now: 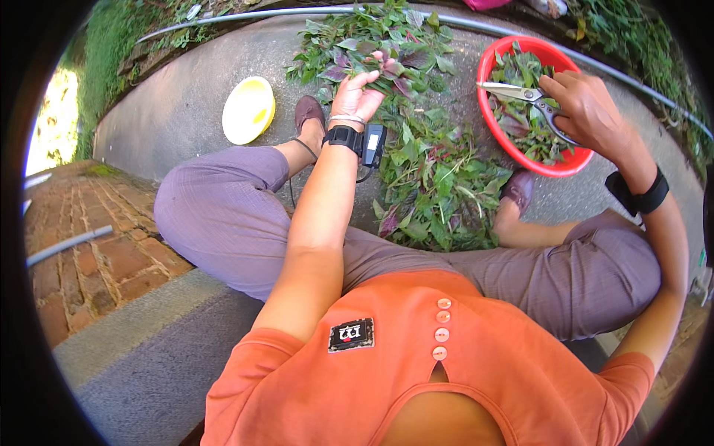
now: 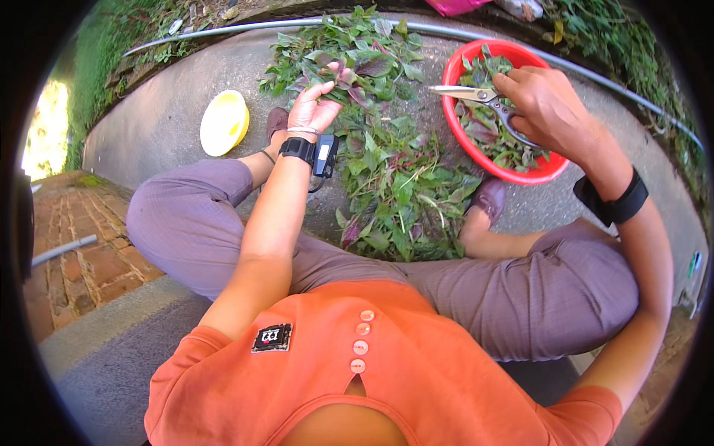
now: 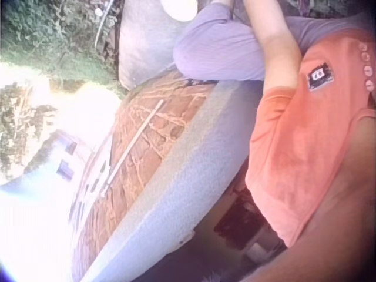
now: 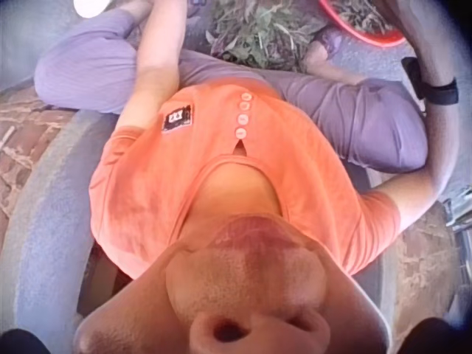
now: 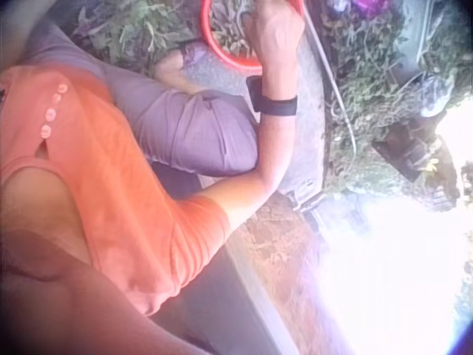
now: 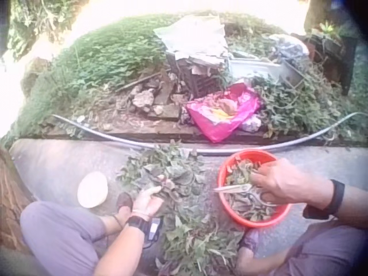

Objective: The person trims leaves from plant stems using shears and places the leaves into a red bowl.

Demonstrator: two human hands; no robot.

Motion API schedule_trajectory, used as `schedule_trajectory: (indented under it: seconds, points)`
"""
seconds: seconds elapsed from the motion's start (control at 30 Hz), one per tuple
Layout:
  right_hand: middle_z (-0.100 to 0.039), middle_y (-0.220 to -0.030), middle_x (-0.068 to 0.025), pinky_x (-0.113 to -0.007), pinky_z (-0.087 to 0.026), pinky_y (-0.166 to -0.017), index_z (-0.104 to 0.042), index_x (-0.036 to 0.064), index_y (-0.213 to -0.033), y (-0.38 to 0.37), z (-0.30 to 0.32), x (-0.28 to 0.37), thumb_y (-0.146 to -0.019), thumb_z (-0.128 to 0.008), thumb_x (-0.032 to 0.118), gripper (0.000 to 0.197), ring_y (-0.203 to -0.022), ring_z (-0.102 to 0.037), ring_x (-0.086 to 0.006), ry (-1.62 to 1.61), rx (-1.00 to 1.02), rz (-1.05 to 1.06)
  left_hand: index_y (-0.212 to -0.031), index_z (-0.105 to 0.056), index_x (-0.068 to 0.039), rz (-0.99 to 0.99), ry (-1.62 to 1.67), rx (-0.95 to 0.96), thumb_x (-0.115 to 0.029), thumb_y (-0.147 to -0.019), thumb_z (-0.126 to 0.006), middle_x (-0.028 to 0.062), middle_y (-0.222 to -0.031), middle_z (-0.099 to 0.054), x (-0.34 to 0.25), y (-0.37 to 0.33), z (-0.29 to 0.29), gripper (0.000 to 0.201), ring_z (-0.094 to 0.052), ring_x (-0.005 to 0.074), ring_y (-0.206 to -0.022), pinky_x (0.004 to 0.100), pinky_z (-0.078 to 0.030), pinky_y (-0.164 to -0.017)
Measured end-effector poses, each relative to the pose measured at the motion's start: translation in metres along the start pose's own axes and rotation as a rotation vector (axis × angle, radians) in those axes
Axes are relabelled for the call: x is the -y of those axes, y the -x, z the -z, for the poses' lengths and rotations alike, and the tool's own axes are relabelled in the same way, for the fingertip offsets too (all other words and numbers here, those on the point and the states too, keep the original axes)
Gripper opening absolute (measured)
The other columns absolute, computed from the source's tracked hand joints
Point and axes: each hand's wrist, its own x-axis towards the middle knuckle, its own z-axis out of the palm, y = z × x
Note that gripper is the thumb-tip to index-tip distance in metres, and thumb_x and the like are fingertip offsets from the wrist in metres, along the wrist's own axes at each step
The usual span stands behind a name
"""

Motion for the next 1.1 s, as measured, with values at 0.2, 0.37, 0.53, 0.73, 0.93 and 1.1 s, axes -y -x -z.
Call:
schedule_trajectory:
  seconds: [0.2,0.37,0.53,0.73,0.93,1.1]
  points:
    - [-0.065,-0.074,-0.0024,-0.027,-0.048,-0.063,-0.064,-0.0027,-0.119,-0.037,-0.004,-0.011,-0.075,-0.078,0.014,0.049,-0.068,-0.055,-0.0069,-0.799,-0.301,-0.441,-0.125,-0.058,-0.001,-0.008,-0.105,0.264,0.005,-0.088,-0.059,0.0118,-0.118,-0.064,-0.017,0.003,-0.069,0.038,-0.062,0.0329,-0.112,0.0531,-0.044,-0.107]
    - [-0.067,-0.084,0.0011,-0.018,-0.041,-0.056,-0.062,0.0002,-0.126,-0.086,0.034,0.012,-0.08,-0.083,0.022,0.055,-0.068,-0.057,-0.0028,-1.097,-0.265,-0.478,-0.132,-0.052,0.0,-0.071,-0.124,0.381,-0.004,-0.088,-0.066,0.018,-0.119,-0.064,-0.023,0.008,-0.108,0.046,-0.063,0.0372,-0.11,0.0503,-0.048,-0.102]
    - [-0.068,-0.088,0.0002,-0.018,-0.046,-0.064,-0.064,-0.0017,-0.12,-0.111,0.037,0.033,-0.08,-0.076,0.004,0.042,-0.072,-0.058,-0.0025,-1.201,-0.159,-0.412,-0.132,-0.052,-0.002,-0.076,-0.078,0.422,-0.005,-0.091,-0.064,0.0177,-0.121,-0.064,-0.025,0.006,-0.122,0.043,-0.062,0.0365,-0.113,0.0543,-0.045,-0.104]
    - [-0.069,-0.09,-0.0016,-0.02,-0.049,-0.072,-0.065,-0.0006,-0.117,-0.12,0.039,0.044,-0.077,-0.074,-0.002,0.041,-0.078,-0.061,-0.0054,-1.216,-0.271,-0.422,-0.137,-0.049,-0.006,0.011,-0.1,0.428,-0.008,-0.092,-0.063,0.0166,-0.122,-0.064,-0.035,0.0,-0.1,0.047,-0.06,0.0335,-0.117,0.0535,-0.047,-0.099]
    - [-0.068,-0.091,0.0,-0.021,-0.051,-0.073,-0.066,0.0012,-0.114,-0.121,0.058,0.07,-0.076,-0.075,-0.003,0.04,-0.079,-0.061,-0.0053,-1.319,-0.211,-0.39,-0.132,-0.058,-0.009,0.395,-1.255,0.291,-0.02,-0.074,-0.085,0.0128,-0.125,-0.064,-0.051,-0.004,-0.04,0.065,-0.065,0.0226,-0.108,0.039,-0.058,-0.078]
    - [-0.066,-0.089,0.0007,-0.02,-0.051,-0.071,-0.067,0.0017,-0.115,-0.128,0.057,0.075,-0.076,-0.076,-0.002,0.04,-0.076,-0.06,-0.0051,-1.295,-0.196,-0.377,-0.139,-0.052,-0.003,0.206,-1.687,0.188,-0.046,-0.059,-0.092,0.0169,-0.141,-0.054,-0.03,-0.018,-0.014,0.099,-0.053,0.0311,-0.129,0.0356,-0.04,-0.11]
